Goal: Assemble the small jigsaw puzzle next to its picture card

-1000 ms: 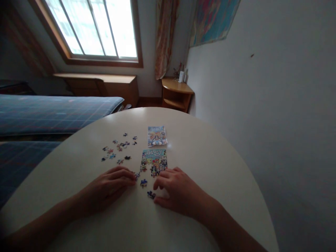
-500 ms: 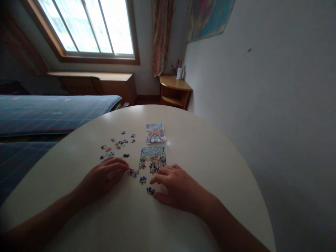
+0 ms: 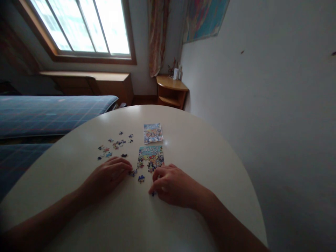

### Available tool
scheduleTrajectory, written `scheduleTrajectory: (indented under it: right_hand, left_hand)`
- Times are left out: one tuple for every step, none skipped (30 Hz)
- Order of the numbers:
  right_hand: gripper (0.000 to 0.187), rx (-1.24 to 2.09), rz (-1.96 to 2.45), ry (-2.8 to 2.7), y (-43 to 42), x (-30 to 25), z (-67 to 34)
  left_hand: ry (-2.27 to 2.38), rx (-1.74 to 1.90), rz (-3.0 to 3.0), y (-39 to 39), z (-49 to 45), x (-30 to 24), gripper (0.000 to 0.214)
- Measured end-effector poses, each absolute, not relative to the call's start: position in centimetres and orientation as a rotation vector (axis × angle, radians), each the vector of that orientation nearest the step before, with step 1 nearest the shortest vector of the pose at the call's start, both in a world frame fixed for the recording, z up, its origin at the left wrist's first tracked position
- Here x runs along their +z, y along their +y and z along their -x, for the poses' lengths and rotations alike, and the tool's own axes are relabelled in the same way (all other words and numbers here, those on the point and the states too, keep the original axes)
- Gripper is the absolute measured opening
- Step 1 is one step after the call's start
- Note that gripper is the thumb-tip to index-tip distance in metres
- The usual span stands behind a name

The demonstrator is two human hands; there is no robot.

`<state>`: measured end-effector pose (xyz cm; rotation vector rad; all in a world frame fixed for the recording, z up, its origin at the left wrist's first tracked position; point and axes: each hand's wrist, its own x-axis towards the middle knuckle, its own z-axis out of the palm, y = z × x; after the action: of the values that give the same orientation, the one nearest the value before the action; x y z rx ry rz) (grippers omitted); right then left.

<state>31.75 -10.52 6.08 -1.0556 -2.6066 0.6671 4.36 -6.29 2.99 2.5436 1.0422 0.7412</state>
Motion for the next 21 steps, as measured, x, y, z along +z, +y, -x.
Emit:
scheduleTrajectory:
  right_hand:
    - [0.029, 0.677, 1.059, -2.603, -10.5, 6.2, -31.8]
    - [0.027, 0.685, 1.065, -2.6, -10.5, 6.4, -31.9]
    - [0.025, 0.695, 1.07, -2.599, -10.5, 6.5, -32.0]
    - [0.023, 0.704, 1.074, -2.6, -10.5, 6.7, -32.1]
    - [0.021, 0.712, 1.079, -2.599, -10.5, 6.8, -32.2]
    - [0.018, 0.719, 1.09, -2.597, -10.5, 6.9, -32.4]
    - [0.015, 0.725, 1.108, -2.595, -10.5, 7.0, -32.6]
    - [0.012, 0.735, 1.131, -2.594, -10.5, 7.1, -32.8]
    - [0.008, 0.747, 1.161, -2.591, -10.5, 7.2, -33.1]
    - [0.006, 0.763, 1.193, -2.589, -10.5, 7.4, -33.3]
    - [0.005, 0.782, 1.226, -2.586, -10.4, 7.5, -33.6]
    - [0.004, 0.802, 1.257, -2.583, -10.4, 7.7, -33.9]
    - [0.004, 0.825, 1.281, -2.58, -10.3, 7.8, -34.2]
    - [0.005, 0.849, 1.298, -2.577, -10.3, 8.0, -34.4]
    - [0.006, 0.874, 1.31, -2.573, -10.2, 8.1, -34.7]
    - [0.008, 0.899, 1.318, -2.569, -10.2, 8.1, -34.9]
    - [0.012, 0.921, 1.323, -2.562, -10.1, 8.2, -35.1]
    - [0.015, 0.938, 1.33, -2.557, -10.1, 8.3, -35.3]
    - [0.017, 0.946, 1.343, -2.552, -10.0, 8.3, -35.4]
    - [0.018, 0.947, 1.357, -2.55, -10.0, 8.4, -35.5]
    - [0.018, 0.944, 1.365, -2.549, -10.0, 8.4, -35.6]
  left_hand:
    - [1.04, 0.738, -2.541, -6.2, -4.4, 3.0, 0.017]
    - [1.041, 0.737, -2.539, -6.1, -4.3, 2.9, 0.017]
    - [1.042, 0.74, -2.538, -6.0, -4.3, 2.9, 0.017]
    - [1.045, 0.741, -2.539, -6.0, -4.2, 2.8, 0.017]
    - [1.049, 0.743, -2.539, -5.9, -4.1, 2.7, 0.017]
    - [1.049, 0.745, -2.54, -5.8, -4.0, 2.7, 0.017]
    - [1.05, 0.747, -2.542, -5.8, -3.9, 2.6, 0.017]
    - [1.049, 0.751, -2.546, -5.7, -3.7, 2.6, 0.017]
    - [1.048, 0.754, -2.551, -5.7, -3.6, 2.6, 0.017]
    - [1.05, 0.76, -2.556, -5.7, -3.5, 2.6, 0.017]
    - [1.052, 0.768, -2.56, -5.7, -3.4, 2.6, 0.017]
    - [1.055, 0.778, -2.562, -5.7, -3.3, 2.6, 0.017]
    - [1.057, 0.791, -2.562, -5.7, -3.2, 2.6, 0.018]
    - [1.059, 0.805, -2.56, -5.6, -3.1, 2.6, 0.018]
    - [1.062, 0.817, -2.558, -5.6, -3.0, 2.6, 0.018]
    - [1.063, 0.828, -2.558, -5.6, -3.0, 2.7, 0.019]
    - [1.065, 0.834, -2.561, -5.6, -2.9, 2.7, 0.019]
    - [1.066, 0.835, -2.568, -5.7, -2.9, 2.7, 0.019]
    - [1.067, 0.834, -2.574, -5.7, -2.8, 2.7, 0.02]
    - [1.069, 0.827, -2.578, -5.8, -2.8, 2.7, 0.02]
    - [1.067, 0.818, -2.581, -6.0, -2.9, 2.8, 0.02]
